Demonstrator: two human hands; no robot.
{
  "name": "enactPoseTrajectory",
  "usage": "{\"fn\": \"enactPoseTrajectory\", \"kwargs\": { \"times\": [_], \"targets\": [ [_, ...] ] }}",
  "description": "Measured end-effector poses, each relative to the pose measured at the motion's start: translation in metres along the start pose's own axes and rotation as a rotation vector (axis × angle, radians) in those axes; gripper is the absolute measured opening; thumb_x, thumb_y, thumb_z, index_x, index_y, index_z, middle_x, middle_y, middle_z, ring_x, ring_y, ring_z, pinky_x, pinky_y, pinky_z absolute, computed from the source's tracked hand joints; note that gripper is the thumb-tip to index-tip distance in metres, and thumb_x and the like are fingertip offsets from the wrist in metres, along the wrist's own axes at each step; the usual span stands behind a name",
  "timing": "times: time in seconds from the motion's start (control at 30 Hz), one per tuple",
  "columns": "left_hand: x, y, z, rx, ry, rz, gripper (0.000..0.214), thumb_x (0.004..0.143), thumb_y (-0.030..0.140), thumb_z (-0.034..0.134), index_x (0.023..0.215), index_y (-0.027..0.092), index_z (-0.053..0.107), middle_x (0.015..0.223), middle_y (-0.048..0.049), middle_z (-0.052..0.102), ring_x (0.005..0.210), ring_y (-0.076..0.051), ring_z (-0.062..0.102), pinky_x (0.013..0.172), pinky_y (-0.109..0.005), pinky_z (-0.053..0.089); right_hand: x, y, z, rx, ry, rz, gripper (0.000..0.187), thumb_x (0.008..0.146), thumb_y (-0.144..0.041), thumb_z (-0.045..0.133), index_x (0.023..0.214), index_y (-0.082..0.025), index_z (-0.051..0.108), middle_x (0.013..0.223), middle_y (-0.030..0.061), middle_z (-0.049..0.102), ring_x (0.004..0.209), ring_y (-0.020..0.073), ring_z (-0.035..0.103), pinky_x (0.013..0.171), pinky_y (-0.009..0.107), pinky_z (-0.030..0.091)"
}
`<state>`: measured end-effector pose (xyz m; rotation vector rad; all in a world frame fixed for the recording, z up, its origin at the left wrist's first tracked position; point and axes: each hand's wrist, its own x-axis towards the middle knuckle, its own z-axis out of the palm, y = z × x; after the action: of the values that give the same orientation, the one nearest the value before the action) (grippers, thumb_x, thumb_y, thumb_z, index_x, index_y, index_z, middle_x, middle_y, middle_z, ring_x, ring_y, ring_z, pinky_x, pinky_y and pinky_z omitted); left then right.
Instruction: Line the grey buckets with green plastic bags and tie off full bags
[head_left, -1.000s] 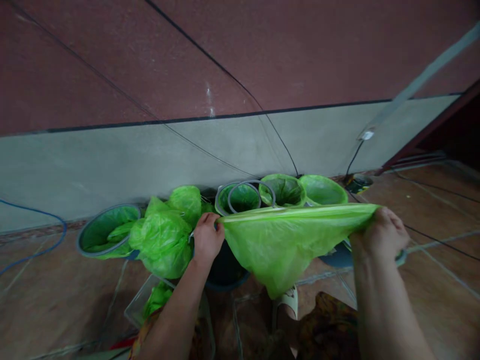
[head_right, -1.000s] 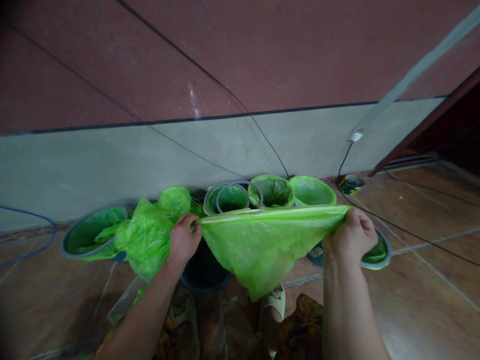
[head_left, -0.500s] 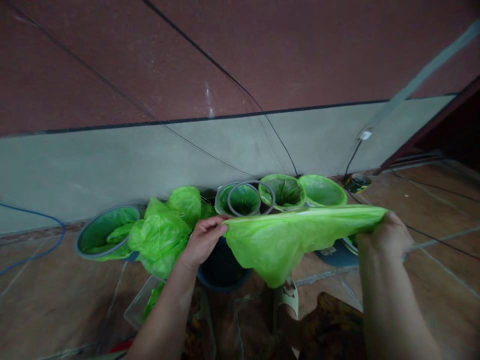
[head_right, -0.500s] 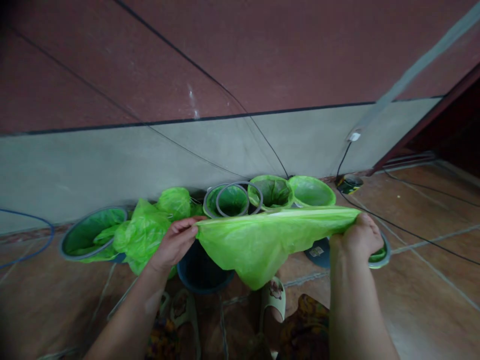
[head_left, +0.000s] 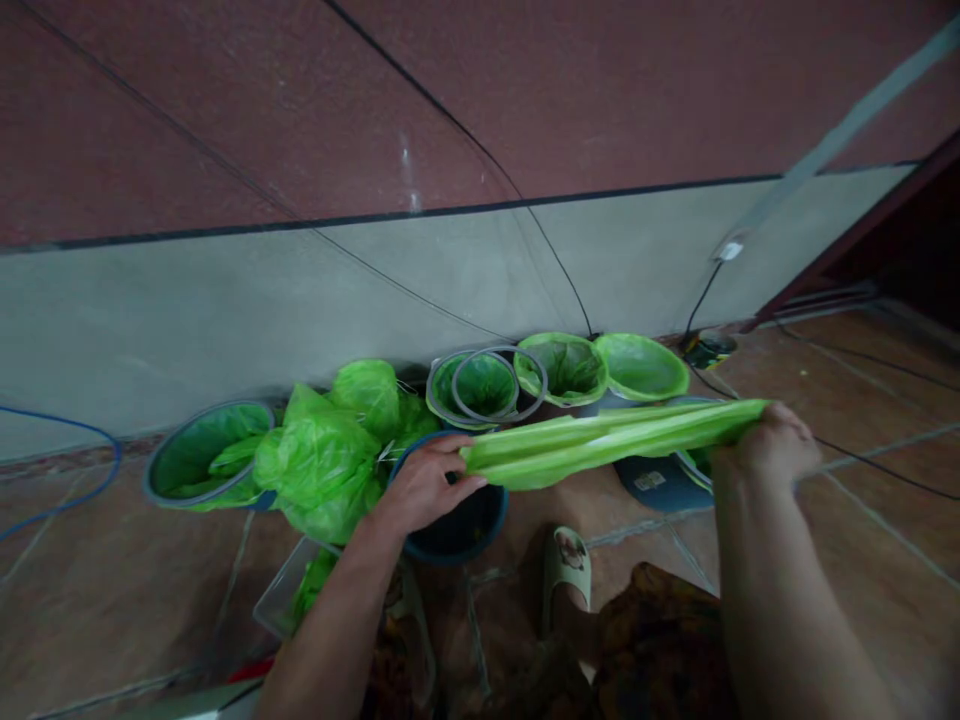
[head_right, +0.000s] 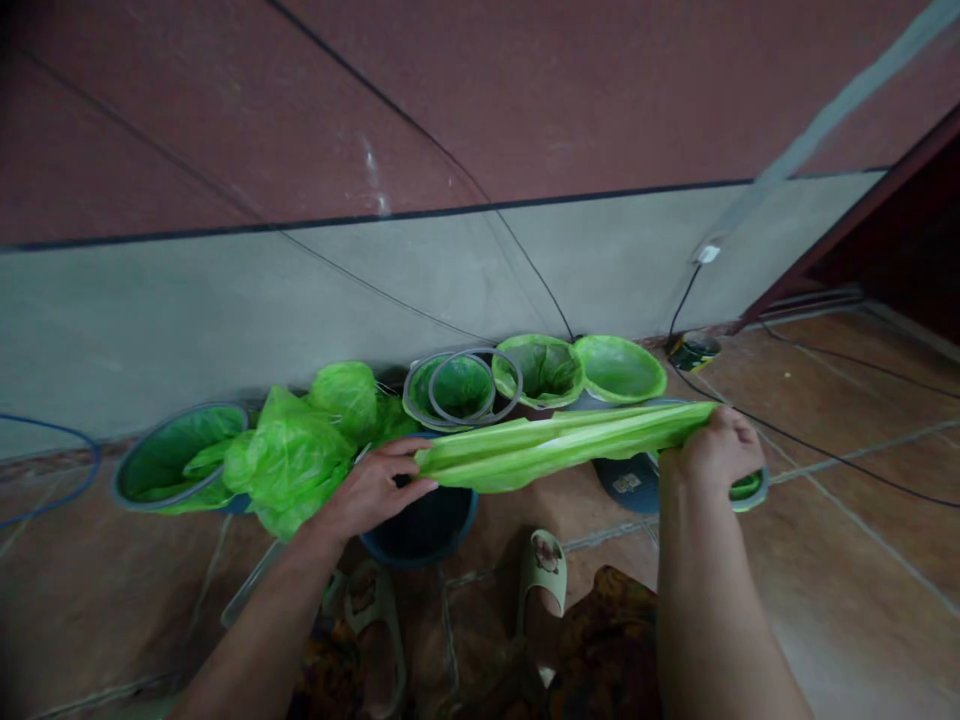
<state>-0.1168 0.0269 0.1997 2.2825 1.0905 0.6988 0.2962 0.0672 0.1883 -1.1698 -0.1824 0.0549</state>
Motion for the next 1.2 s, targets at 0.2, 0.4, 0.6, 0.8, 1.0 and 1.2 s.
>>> {"fn": "enactPoseTrajectory", "kwargs": {
  "times": [0.2, 0.4, 0.6, 0.8, 1.0, 1.2],
  "targets": [
    [-0.001, -0.020, -0.001, 0.136, 0.188, -0.163, 0.016, 0.080, 0.031, 0.064, 0.074, 0.019, 0.071, 0.112, -0.0098, 0.067, 0.098, -0.022, 0.066, 0.091, -0.037, 0.052, -0.008, -0.008, 0.003, -0.031, 0.069, -0.014, 0.022, 0.067, 0.002, 0.050, 0.056, -0.017, 0.047, 0.059, -0.0064, 0.045, 0.056, 0.0064, 0.047, 0.065, 0.022, 0.045],
    [0.004, -0.017, -0.006, -0.050, 0.469, -0.223, 0.013, 0.081, 0.028, 0.062, 0.079, 0.022, 0.073, 0.091, -0.0042, 0.073, 0.088, -0.019, 0.067, 0.090, -0.033, 0.050, -0.016, -0.016, 0.003, -0.108, -0.042, -0.156, 0.014, 0.068, -0.006, 0.054, 0.059, -0.017, 0.053, 0.059, -0.0066, 0.048, 0.055, 0.0072, 0.045, 0.065, 0.024, 0.045],
    [0.009, -0.018, -0.024, -0.384, 1.082, -0.349, 0.014, 0.071, 0.027, 0.071, 0.083, 0.021, 0.069, 0.095, -0.0022, 0.070, 0.090, -0.017, 0.064, 0.090, -0.030, 0.049, -0.042, -0.053, -0.006, 0.217, -0.522, 0.165, 0.012, 0.061, -0.017, 0.069, 0.064, -0.018, 0.058, 0.058, -0.0044, 0.048, 0.051, 0.0076, 0.042, 0.051, 0.022, 0.039],
    [0.002, -0.044, -0.030, -0.844, 1.317, -0.807, 0.024, 0.073, 0.042, 0.066, 0.082, 0.022, 0.055, 0.079, 0.0007, 0.064, 0.071, -0.015, 0.064, 0.071, -0.029, 0.052, -0.104, -0.065, -0.026, -0.056, -1.586, 0.631, 0.026, 0.073, -0.043, 0.072, 0.075, -0.019, 0.060, 0.059, -0.0011, 0.052, 0.051, 0.0109, 0.044, 0.048, 0.023, 0.034],
    [0.000, -0.021, 0.002, -1.470, 0.674, -0.789, 0.057, 0.075, 0.073, 0.048, 0.089, 0.020, 0.066, 0.087, -0.0097, 0.072, 0.086, -0.026, 0.068, 0.074, -0.040, 0.056, -0.178, -0.051, -0.024, -0.314, -2.176, 0.599, 0.025, 0.083, -0.041, 0.064, 0.080, -0.017, 0.059, 0.068, -0.0028, 0.052, 0.062, 0.0089, 0.042, 0.059, 0.022, 0.034],
    [-0.004, -0.011, 0.003, -1.302, 0.717, -0.847, 0.036, 0.054, 0.029, 0.079, 0.085, 0.016, 0.067, 0.073, -0.0045, 0.073, 0.073, -0.024, 0.070, 0.070, -0.036, 0.055, -0.222, -0.037, -0.039, -0.332, -2.334, 0.640, 0.019, 0.079, -0.035, 0.066, 0.084, -0.017, 0.063, 0.074, -0.0021, 0.060, 0.067, 0.0095, 0.050, 0.064, 0.022, 0.038]
  ]
}}
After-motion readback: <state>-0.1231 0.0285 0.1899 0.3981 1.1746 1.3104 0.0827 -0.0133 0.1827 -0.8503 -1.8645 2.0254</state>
